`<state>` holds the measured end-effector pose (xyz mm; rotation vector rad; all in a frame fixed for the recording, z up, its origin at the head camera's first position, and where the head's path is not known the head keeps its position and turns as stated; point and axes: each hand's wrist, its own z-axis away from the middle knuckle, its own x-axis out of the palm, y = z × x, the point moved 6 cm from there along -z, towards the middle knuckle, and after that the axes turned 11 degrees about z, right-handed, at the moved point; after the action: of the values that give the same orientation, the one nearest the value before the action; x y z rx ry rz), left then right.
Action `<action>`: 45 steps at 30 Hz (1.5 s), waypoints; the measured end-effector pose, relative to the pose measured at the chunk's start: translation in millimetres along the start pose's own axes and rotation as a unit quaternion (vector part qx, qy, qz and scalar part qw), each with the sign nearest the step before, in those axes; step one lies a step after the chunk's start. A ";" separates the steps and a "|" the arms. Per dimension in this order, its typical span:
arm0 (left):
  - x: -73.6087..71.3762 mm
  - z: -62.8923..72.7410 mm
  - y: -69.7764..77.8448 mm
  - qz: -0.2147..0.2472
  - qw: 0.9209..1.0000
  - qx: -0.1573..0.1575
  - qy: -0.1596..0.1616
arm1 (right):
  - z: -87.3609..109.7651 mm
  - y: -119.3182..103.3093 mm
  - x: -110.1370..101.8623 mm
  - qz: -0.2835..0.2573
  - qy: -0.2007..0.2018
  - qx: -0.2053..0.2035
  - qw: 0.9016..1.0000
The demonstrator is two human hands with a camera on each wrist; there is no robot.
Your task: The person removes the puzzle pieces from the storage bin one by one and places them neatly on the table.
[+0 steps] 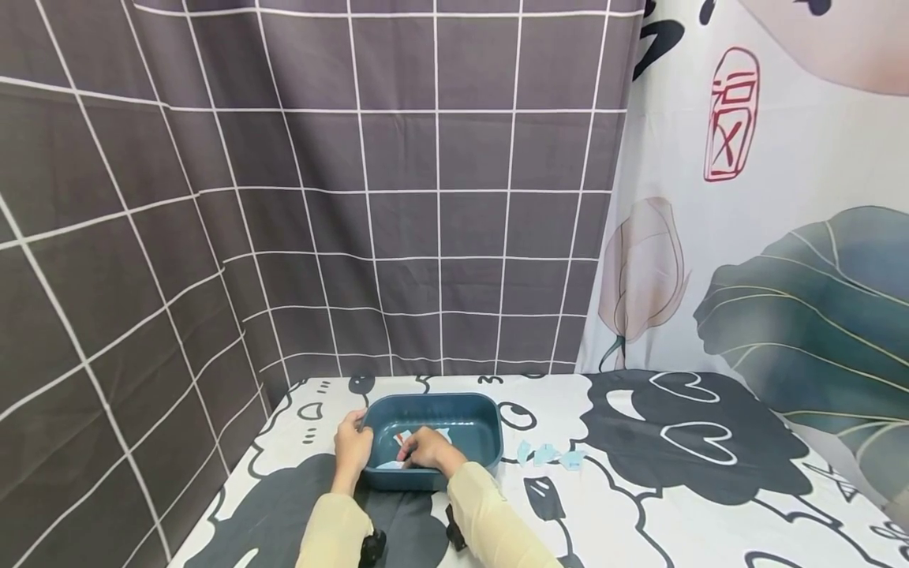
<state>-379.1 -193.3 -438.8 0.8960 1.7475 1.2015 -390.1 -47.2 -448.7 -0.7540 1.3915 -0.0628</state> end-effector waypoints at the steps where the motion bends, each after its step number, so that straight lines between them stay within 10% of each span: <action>1: 0.0 -0.3 0.0 0.000 1.000 0.000 0.000 | -0.1 0.1 -0.3 -0.003 0.000 0.001 1.000; 10: 0.3 -0.5 1.1 -0.001 1.000 -0.003 0.000 | -0.5 -2.5 1.8 -0.035 -0.023 -0.011 0.999; 21: -1.2 1.9 -2.9 -0.001 1.000 -0.009 -0.002 | -1.7 -12.5 9.0 0.070 -0.056 -0.070 0.994; 45: 0.2 0.7 0.1 0.015 1.000 0.005 0.010 | -2.6 -19.1 13.8 -0.081 -0.080 -0.065 0.991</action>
<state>-378.5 -192.8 -438.8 0.9232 1.7626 1.2258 -382.2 -69.5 -450.7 -0.9593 1.1893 -0.0378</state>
